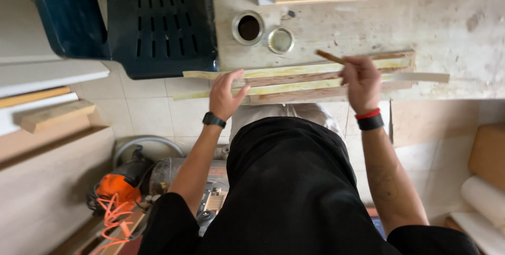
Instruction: The person applies a dark wood stain to several thin wooden strips using a small brush. They repeatedly dip the brush into a can of stain and spread it along the length of each strip, working on one piece at a time on a workbench.
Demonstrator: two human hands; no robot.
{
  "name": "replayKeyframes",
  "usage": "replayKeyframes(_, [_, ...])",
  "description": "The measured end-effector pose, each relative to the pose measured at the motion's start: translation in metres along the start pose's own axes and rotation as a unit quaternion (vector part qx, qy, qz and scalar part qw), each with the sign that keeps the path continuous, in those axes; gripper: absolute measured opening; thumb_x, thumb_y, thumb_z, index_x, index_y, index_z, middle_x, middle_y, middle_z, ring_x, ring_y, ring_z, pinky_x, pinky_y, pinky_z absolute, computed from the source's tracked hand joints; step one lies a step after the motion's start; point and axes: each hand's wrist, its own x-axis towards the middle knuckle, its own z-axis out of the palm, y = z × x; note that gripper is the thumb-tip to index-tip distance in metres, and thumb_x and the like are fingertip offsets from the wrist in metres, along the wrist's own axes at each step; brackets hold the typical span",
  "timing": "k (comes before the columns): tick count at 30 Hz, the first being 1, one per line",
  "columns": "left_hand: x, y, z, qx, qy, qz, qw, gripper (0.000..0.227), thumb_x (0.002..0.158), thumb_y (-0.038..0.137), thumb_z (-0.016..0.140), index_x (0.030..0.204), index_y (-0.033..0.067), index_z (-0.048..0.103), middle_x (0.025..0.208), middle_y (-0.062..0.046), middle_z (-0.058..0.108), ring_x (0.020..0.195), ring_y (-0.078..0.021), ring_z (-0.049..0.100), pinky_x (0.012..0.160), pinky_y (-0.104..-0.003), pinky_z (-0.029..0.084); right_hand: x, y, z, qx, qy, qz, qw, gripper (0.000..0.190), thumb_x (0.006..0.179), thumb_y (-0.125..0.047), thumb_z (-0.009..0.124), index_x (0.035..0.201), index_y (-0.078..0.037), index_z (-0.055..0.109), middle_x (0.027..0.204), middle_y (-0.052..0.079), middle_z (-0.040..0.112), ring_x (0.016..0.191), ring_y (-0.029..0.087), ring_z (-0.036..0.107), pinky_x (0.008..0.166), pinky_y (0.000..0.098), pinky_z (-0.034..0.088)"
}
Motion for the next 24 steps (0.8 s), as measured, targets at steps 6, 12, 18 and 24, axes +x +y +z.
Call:
replayKeyframes(6, [0.020,0.004,0.006,-0.075,0.076,0.022,0.994,0.048,0.088,0.027,0.073,0.131,0.0170,0.055,0.113,-0.001,0.066,0.104,-0.0222,0.066,0.094,-0.041,0.050,0.055,-0.070,0.125,-0.300,-0.067,-0.274,0.911,0.006,0.094,-0.014,0.070,0.098,-0.018,0.073,0.075,0.001,0.069,0.058,0.020,0.065,0.050,0.0308,0.052])
replayKeyframes(12, [-0.004,-0.015,-0.008,-0.081,0.061,0.003,0.995,0.047,0.092,0.027,0.067,0.135,0.0174,0.051,0.114,0.000,0.065,0.106,-0.0216,0.066,0.095,-0.041,0.050,0.089,-0.048,0.182,-0.499,-0.127,-0.284,0.809,0.008,0.095,-0.030,0.063,0.093,-0.025,0.069,0.074,-0.005,0.065,0.065,0.024,0.069,0.057,0.0387,0.055])
replayKeyframes(18, [-0.026,-0.034,-0.015,-0.074,0.083,-0.016,0.994,0.046,0.089,0.025,0.069,0.131,0.0177,0.053,0.112,0.002,0.065,0.102,-0.0194,0.066,0.091,-0.039,0.051,0.098,-0.065,0.166,-0.434,-0.160,-0.217,0.860,0.008,0.096,-0.028,0.067,0.101,-0.023,0.071,0.077,-0.001,0.070,0.074,0.027,0.071,0.065,0.0403,0.055])
replayKeyframes(24, [-0.027,-0.039,-0.020,-0.088,0.084,-0.025,0.992,0.043,0.090,0.023,0.068,0.131,0.0189,0.053,0.112,0.002,0.064,0.102,-0.0194,0.066,0.092,-0.039,0.051,0.090,-0.113,0.128,-0.079,-0.152,0.034,0.985,0.014,0.102,-0.010,0.054,0.108,-0.003,0.065,0.074,0.006,0.064,0.056,0.010,0.059,0.049,0.0195,0.045])
